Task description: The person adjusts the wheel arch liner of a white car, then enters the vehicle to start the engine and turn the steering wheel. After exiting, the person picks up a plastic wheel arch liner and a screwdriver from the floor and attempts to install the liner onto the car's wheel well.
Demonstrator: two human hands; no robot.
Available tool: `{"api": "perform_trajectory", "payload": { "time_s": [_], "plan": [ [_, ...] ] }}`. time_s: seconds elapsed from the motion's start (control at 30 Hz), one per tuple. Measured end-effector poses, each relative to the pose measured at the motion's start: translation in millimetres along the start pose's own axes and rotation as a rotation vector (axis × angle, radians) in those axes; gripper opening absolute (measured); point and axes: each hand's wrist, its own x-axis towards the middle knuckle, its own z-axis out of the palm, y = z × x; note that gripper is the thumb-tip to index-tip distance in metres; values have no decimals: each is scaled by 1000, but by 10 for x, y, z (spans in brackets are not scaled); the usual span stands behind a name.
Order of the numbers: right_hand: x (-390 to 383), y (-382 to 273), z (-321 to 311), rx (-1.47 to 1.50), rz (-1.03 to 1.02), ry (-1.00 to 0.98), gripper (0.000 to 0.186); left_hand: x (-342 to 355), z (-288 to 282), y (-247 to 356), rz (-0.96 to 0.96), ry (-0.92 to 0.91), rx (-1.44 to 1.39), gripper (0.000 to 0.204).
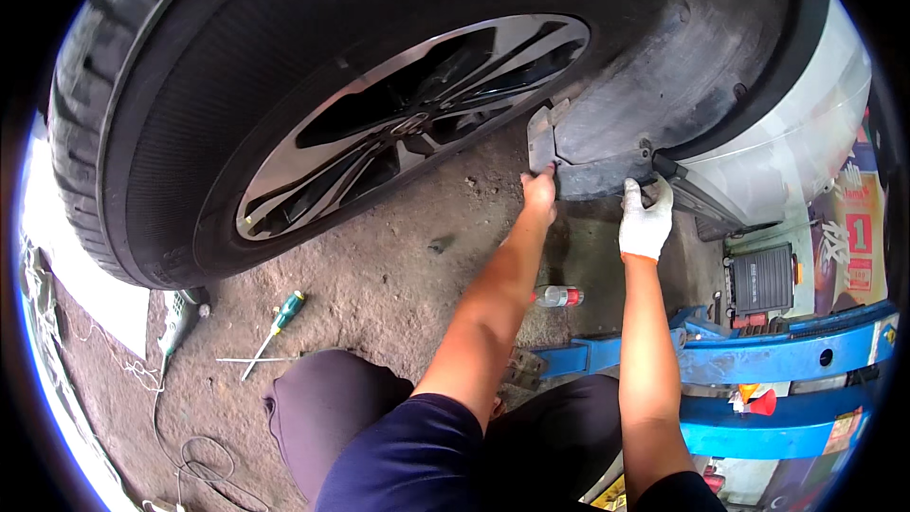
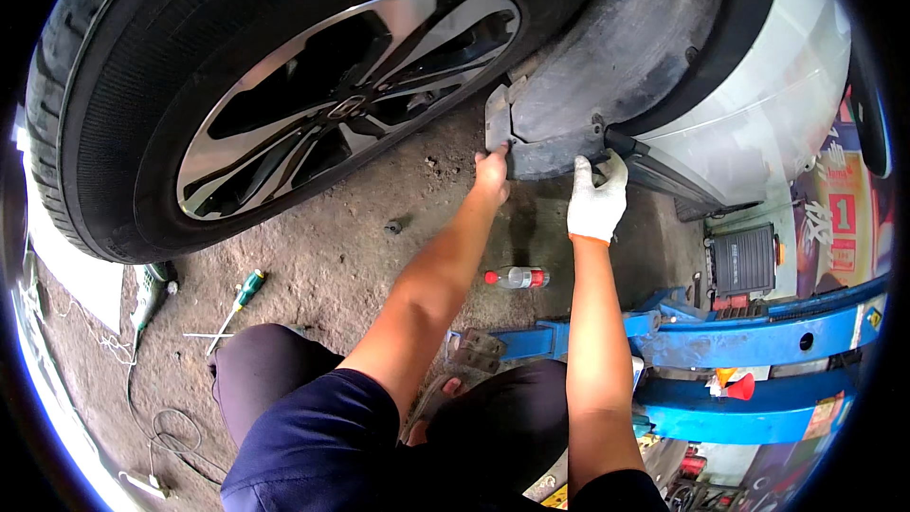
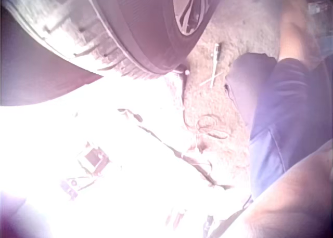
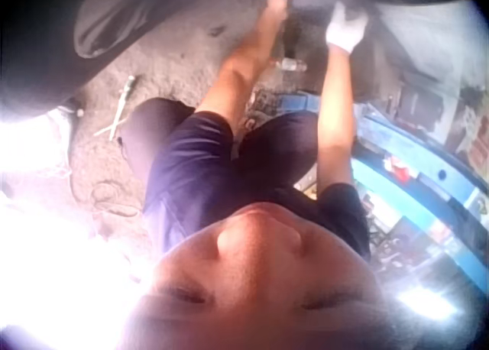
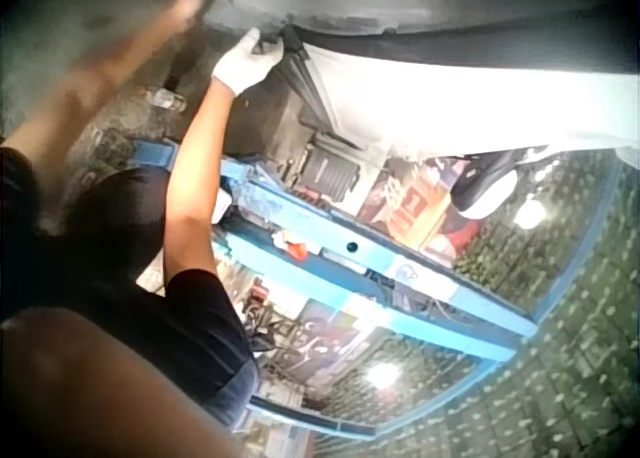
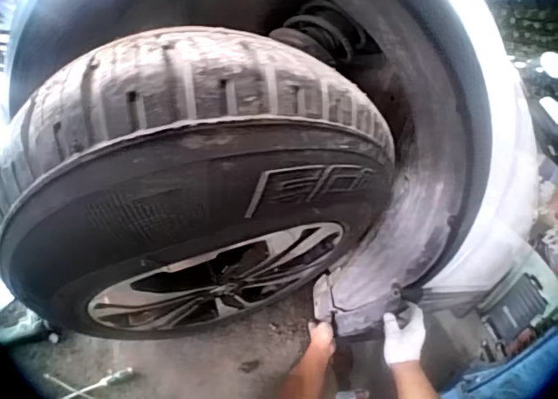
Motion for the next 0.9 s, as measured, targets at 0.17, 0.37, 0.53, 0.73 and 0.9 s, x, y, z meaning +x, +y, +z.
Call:
{"api": "perform_trajectory", "payload": {
  "time_s": [0.17,0.37,0.53,0.73,0.9],
  "plan": [
    [-48,-11,-203,-206,-75,-22,53,-83,-24,-122,-30,-49,95,87],
    [-64,-124,-38,-258,-12,-323,50,157,-194,-89,-116,-171,31,89],
    [-78,355,-209,-232,29,-273,48,-35,-112,-260,-127,-267,70,69],
    [-202,57,21,-278,-81,-602,47,349,-653,42,-223,-306,-2,35],
    [-657,161,121,-382,-189,-1124,51,104,-966,-156,-445,-343,-11,31]
  ]
}}
